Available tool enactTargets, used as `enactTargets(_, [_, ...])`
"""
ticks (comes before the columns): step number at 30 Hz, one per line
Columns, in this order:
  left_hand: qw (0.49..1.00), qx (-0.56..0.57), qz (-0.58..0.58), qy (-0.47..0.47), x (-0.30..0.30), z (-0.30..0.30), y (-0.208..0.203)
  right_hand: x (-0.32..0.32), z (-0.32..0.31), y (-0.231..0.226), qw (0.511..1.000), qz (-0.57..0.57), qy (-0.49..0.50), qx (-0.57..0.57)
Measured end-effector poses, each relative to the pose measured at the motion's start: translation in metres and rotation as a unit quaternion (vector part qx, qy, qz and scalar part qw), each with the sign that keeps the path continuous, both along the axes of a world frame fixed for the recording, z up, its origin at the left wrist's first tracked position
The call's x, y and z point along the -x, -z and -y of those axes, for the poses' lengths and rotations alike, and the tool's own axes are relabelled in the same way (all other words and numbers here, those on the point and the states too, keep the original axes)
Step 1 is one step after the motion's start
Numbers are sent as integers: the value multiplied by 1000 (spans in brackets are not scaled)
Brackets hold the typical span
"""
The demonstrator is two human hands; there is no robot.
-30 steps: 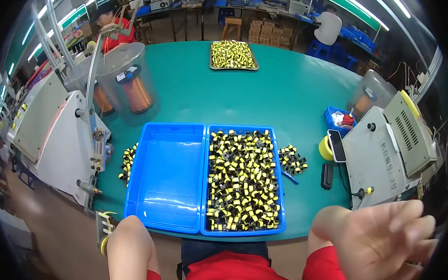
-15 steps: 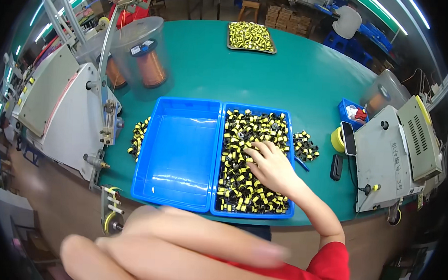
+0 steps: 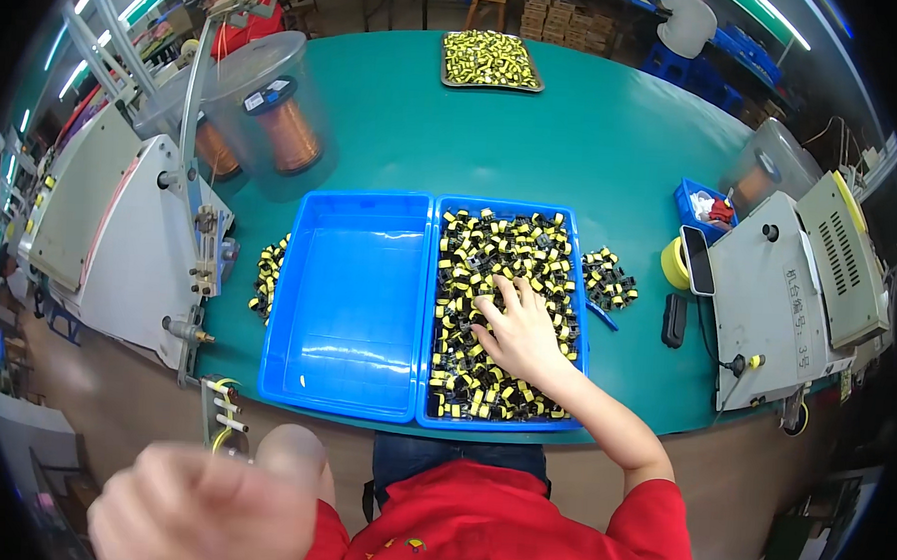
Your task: Assembling small yellow and black electronic components at a factory workstation.
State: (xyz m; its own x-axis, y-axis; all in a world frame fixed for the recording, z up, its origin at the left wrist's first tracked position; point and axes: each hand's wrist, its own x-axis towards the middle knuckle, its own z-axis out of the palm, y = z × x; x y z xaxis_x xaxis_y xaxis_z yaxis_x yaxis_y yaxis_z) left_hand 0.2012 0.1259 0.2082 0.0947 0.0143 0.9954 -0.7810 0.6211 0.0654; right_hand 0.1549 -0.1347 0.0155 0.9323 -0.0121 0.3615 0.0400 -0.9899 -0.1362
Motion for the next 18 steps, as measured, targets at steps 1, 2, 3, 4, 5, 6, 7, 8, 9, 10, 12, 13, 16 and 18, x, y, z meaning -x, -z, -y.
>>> enactTargets(1, [999, 0, -45, 14, -3, 14, 9, 0, -3, 0, 1000, 10, 0, 8])
enactTargets(2, [994, 3, -100, 53, -15, 42, 29, 6, 8, 6, 1000, 4, 24, 11])
enactTargets(3, [978, -182, -84, -51, -20, 54, 38, 6, 6, 4, 1000, 0, 25, -4])
enactTargets(4, [920, -357, -64, -149, -31, 70, 53, 5, 7, 5, 999, -7, 30, -16])
enactTargets(5, [884, -441, -59, -142, -40, 93, 69, 4, 6, 5, 999, 14, 36, -12])
enactTargets(6, [821, -543, -39, -174, -51, 110, 101, 3, 9, 4, 999, 6, 43, -13])
enactTargets(7, [777, -600, 12, -189, -59, 114, 125, 0, 9, -1, 999, 2, 40, -17])
enactTargets(8, [733, -651, 46, -191, -63, 119, 151, -2, 10, -3, 999, -11, 45, -9])
enactTargets(9, [745, -646, 44, -163, -65, 123, 170, -4, 12, -2, 999, -15, 44, -19])
enactTargets(10, [756, -640, 42, -133, -65, 128, 185, -5, 13, 0, 998, -20, 46, -28])
enactTargets(12, [762, -632, 36, -139, -66, 135, 196, -7, 13, 6, 998, -5, 54, -30])
enactTargets(13, [766, -629, 26, -130, -68, 136, 200, -7, 13, 10, 998, 12, 62, -31])
enactTargets(16, [779, -617, 3, -106, -81, 139, 203, -7, 10, 9, 997, 32, 64, -36])
enactTargets(18, [794, -602, -14, -78, -86, 141, 203, -7, 7, 6, 995, 6, 83, -45])
